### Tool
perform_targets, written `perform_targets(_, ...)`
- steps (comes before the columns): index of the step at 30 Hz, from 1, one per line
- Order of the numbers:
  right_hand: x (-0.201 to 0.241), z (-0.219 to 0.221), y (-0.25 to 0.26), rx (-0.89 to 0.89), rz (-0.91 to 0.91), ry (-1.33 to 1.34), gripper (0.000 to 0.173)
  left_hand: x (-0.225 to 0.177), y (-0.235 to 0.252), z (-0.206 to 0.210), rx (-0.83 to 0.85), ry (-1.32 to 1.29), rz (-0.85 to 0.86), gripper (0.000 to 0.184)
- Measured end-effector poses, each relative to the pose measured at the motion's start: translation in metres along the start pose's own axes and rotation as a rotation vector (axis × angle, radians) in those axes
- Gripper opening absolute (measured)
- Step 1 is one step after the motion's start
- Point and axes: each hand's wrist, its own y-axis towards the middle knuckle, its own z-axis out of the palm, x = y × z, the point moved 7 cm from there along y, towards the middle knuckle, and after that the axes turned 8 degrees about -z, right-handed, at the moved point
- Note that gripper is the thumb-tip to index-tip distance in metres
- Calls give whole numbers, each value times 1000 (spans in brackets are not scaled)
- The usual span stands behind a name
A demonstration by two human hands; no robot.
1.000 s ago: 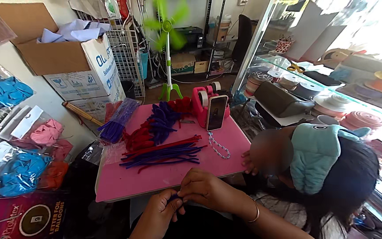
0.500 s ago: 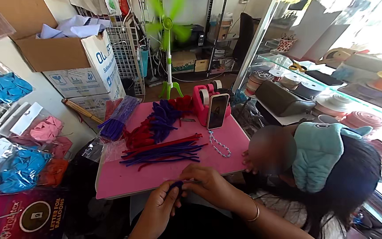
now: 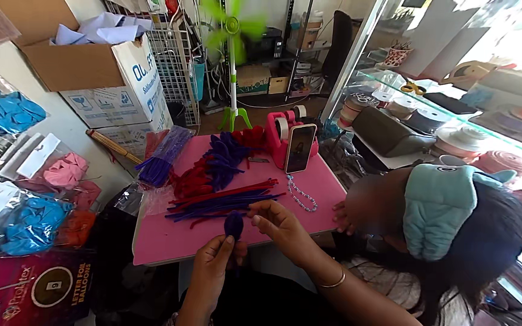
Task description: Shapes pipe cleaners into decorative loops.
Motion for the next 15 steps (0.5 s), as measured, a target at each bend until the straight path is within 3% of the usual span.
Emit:
perform_targets(6, -19, 15, -16, -51, 76, 173, 17, 4, -2, 7, 20, -52, -57, 21)
perform_targets(11, -16, 14, -12, -72, 63, 156, 10, 7, -3, 10, 84, 34, -47, 11)
perform_targets(15, -14, 10, -10, -96, 55, 106, 10, 6, -3, 8, 83, 42, 2, 14)
